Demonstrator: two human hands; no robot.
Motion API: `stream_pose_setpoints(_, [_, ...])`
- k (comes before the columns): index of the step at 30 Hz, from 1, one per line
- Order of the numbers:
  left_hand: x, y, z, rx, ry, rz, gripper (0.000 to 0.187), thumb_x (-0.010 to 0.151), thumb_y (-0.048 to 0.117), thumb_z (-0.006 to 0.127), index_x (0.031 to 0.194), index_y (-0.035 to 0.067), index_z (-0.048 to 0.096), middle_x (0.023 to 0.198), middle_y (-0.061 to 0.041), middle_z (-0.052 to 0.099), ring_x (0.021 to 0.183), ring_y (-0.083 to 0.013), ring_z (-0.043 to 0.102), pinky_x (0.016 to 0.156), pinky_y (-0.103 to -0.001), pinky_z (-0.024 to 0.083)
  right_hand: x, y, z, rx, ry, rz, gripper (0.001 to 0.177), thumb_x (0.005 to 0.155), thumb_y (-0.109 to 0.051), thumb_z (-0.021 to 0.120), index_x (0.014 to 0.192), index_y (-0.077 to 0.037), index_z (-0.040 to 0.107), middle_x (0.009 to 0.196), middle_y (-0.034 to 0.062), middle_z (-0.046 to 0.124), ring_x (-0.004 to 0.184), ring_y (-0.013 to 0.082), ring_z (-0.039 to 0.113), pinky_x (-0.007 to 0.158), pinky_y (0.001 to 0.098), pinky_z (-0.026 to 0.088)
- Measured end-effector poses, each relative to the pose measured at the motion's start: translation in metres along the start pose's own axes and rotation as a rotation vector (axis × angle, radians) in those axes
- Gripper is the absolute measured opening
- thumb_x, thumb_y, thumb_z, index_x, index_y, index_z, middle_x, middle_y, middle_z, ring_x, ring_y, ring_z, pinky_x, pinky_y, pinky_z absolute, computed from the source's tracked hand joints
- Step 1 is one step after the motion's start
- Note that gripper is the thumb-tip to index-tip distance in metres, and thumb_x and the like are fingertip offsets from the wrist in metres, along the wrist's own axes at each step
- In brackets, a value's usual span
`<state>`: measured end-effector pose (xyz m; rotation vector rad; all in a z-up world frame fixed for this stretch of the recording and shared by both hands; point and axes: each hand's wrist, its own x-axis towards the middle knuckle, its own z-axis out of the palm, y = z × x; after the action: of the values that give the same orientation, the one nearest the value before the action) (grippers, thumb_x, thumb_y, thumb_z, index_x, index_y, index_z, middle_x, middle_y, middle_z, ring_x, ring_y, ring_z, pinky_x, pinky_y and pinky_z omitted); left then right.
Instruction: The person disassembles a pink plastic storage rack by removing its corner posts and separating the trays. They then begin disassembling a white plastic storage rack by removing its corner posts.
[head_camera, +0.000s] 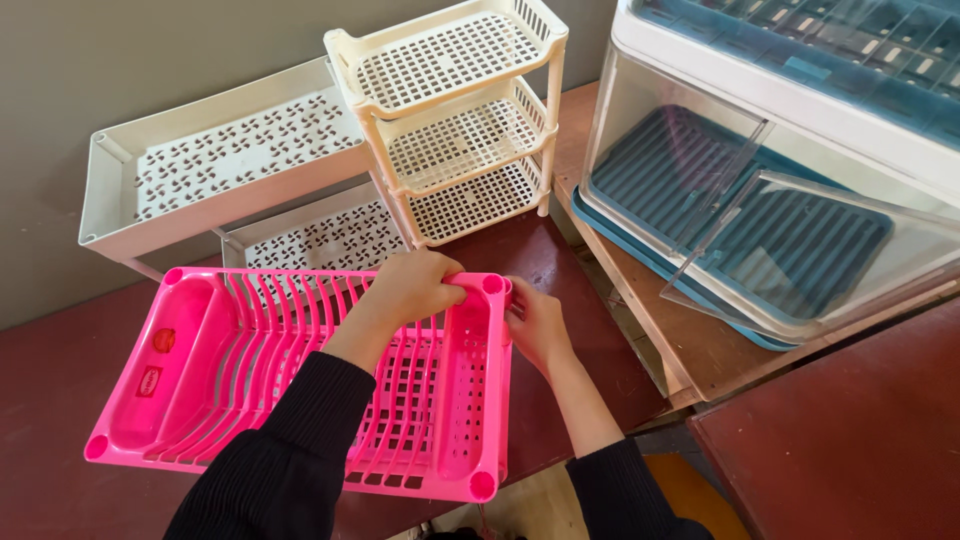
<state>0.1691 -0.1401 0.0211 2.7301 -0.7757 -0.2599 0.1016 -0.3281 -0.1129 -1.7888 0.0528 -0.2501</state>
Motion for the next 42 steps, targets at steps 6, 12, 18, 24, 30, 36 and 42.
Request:
stream_pose_setpoints(6, [0.002,0.004,0.0,0.048,-0.042,0.01,0.026,0.077,0.04,0.069,0.087,0.018,0.078,0.08,-0.008,0.074,0.083,-0.0287,0.072,0.078,-0.045,0.056,-0.001,0.012,0.004,0.234,0.041,0.076,0.041,0.086,0.003,0.07,0.128,0.001,0.066,0.117,0.0128,0.076,0.11,0.0169,0.073,0.096,0.0292,0.058])
stream_pose_setpoints(12, [-0.004,0.005,0.001,0.075,-0.066,0.004,0.026,0.078,0.04,0.068,0.086,0.017,0.077,0.08,-0.008,0.075,0.083,-0.0293,0.073,0.077,-0.046,0.056,-0.007,0.009,0.008,0.286,0.096,0.112,0.041,0.087,0.004,0.07,0.128,0.001,0.066,0.117,0.013,0.076,0.109,0.0169,0.072,0.095,0.0286,0.057])
stream_pose_setpoints(18, [-0.003,-0.012,0.016,0.067,-0.059,0.016,0.029,0.078,0.042,0.069,0.088,0.016,0.077,0.083,-0.008,0.075,0.086,-0.0292,0.072,0.08,-0.046,0.056,-0.006,0.004,0.019,0.202,0.149,0.11,0.039,0.088,0.002,0.067,0.127,0.001,0.067,0.116,0.0131,0.077,0.109,0.0163,0.073,0.093,0.0281,0.059])
stream_pose_setpoints(24, [-0.014,-0.017,0.029,0.133,0.166,0.199,0.057,0.077,0.045,0.073,0.122,0.009,0.067,0.108,-0.013,0.072,0.109,-0.0364,0.065,0.098,-0.048,0.05,-0.008,0.017,0.025,0.143,0.15,0.142,0.048,0.088,-0.004,0.072,0.135,-0.006,0.062,0.118,0.0137,0.075,0.11,0.0181,0.072,0.092,0.0299,0.058])
stream_pose_setpoints(30, [-0.066,0.011,0.015,0.18,0.361,0.398,0.081,0.084,0.057,0.07,0.146,0.007,0.053,0.147,-0.024,0.048,0.125,-0.0445,0.051,0.107,-0.056,0.041,-0.058,0.03,-0.026,-0.052,-0.097,0.203,0.056,0.073,0.004,0.073,0.126,-0.01,0.067,0.116,0.0085,0.069,0.111,0.0183,0.066,0.091,0.036,0.056])
stream_pose_setpoints(36, [-0.181,0.055,0.033,0.215,0.206,0.61,0.085,0.079,0.069,0.065,0.134,0.004,0.054,0.136,-0.023,0.052,0.115,-0.0469,0.052,0.098,-0.061,0.042,-0.139,-0.006,-0.06,-0.088,-0.754,0.044,0.07,0.068,-0.017,0.093,0.13,-0.011,0.063,0.128,0.0072,0.068,0.121,0.0148,0.06,0.103,0.0331,0.047])
stream_pose_setpoints(42, [-0.188,0.061,0.068,0.374,0.285,0.677,0.056,0.098,0.049,0.063,0.133,0.006,0.057,0.096,-0.008,0.064,0.088,-0.0303,0.066,0.061,-0.04,0.058,-0.167,-0.017,-0.006,0.018,-0.655,0.006,0.038,0.074,-0.022,0.086,0.103,-0.003,0.068,0.089,0.0114,0.072,0.083,0.018,0.067,0.076,0.0313,0.057])
